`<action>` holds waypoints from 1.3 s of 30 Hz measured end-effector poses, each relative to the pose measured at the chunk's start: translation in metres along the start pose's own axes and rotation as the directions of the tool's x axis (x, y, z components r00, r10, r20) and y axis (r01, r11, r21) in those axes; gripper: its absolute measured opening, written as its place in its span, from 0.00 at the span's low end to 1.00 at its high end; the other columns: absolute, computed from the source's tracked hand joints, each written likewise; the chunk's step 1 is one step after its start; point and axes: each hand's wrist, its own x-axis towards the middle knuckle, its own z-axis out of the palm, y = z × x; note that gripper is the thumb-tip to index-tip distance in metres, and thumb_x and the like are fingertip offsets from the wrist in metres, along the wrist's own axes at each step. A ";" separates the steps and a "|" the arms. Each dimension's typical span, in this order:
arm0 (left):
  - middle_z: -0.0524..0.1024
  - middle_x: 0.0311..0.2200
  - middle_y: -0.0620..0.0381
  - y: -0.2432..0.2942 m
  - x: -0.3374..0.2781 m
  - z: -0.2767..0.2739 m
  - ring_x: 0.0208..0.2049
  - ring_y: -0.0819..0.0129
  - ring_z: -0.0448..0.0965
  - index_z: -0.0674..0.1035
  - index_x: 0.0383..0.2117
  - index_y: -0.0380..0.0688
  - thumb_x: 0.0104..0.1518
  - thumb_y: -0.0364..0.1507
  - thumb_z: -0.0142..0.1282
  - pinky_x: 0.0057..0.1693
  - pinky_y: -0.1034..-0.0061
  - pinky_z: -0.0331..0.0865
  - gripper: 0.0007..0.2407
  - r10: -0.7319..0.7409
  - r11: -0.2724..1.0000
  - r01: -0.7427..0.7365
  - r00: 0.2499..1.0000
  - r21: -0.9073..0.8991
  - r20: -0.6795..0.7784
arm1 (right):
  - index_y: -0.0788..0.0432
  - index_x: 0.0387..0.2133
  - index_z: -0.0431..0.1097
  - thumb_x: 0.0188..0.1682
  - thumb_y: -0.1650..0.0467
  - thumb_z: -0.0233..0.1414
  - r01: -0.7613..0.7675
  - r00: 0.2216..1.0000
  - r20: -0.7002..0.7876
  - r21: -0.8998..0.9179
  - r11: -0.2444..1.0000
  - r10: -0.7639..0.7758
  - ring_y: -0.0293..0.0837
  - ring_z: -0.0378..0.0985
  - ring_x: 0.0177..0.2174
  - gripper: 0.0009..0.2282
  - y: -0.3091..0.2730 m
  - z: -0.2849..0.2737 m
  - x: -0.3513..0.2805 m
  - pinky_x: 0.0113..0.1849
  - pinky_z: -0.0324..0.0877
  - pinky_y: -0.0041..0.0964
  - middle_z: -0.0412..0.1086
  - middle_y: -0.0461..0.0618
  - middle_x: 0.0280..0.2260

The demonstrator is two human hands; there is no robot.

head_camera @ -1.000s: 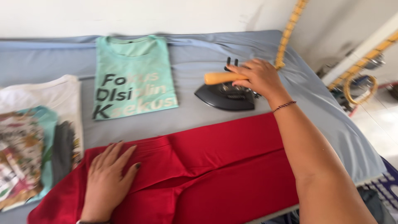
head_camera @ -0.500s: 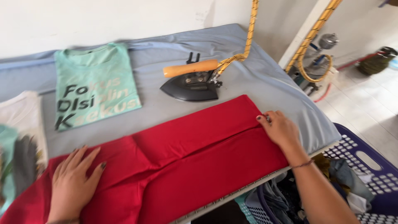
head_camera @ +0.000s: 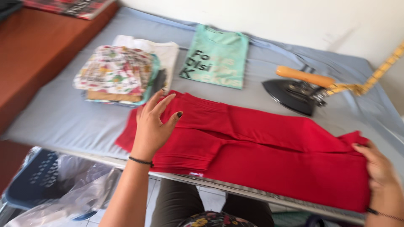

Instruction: The person irons a red polo shirt on a padded ironing board using a steam iron. They smooth the fabric, iron the sleeves and body, and fold the shirt neatly. Other folded shirts are visible nearby.

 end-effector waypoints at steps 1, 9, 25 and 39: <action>0.73 0.60 0.49 -0.003 -0.003 -0.008 0.61 0.52 0.71 0.77 0.57 0.52 0.56 0.37 0.63 0.62 0.52 0.62 0.21 -0.041 0.998 0.040 0.999 -0.053 -0.018 | 0.64 0.56 0.63 0.58 0.69 0.52 0.050 0.996 0.067 0.082 0.995 -0.056 0.46 0.73 0.48 0.16 -0.010 0.011 -0.001 0.51 0.69 0.40 0.70 0.53 0.49; 0.80 0.48 0.50 -0.055 -0.018 -0.016 0.37 0.71 0.81 0.74 0.61 0.43 0.61 0.40 0.55 0.38 0.77 0.72 0.23 -0.244 0.523 0.446 0.895 -0.727 0.373 | 0.62 0.60 0.64 0.55 0.70 0.49 0.108 0.961 0.253 0.037 0.994 -0.113 0.48 0.77 0.43 0.19 -0.140 0.206 -0.052 0.46 0.71 0.42 0.73 0.56 0.47; 0.71 0.60 0.42 -0.119 -0.021 0.028 0.61 0.61 0.72 0.66 0.62 0.31 0.55 0.35 0.63 0.63 0.73 0.64 0.31 -0.321 0.728 0.512 0.843 -0.457 0.432 | 0.60 0.60 0.61 0.56 0.76 0.49 0.585 0.514 0.729 0.087 0.806 -0.452 0.42 0.77 0.49 0.18 -0.105 0.470 -0.067 0.48 0.75 0.38 0.67 0.51 0.57; 0.79 0.48 0.44 -0.051 -0.007 -0.028 0.49 0.46 0.77 0.68 0.63 0.45 0.52 0.31 0.62 0.53 0.59 0.70 0.29 -0.328 0.943 0.316 0.936 0.105 0.130 | 0.62 0.37 0.79 0.52 0.60 0.51 0.095 0.950 0.289 -0.632 0.769 0.120 0.43 0.79 0.22 0.16 -0.030 0.289 -0.062 0.29 0.76 0.40 0.78 0.51 0.24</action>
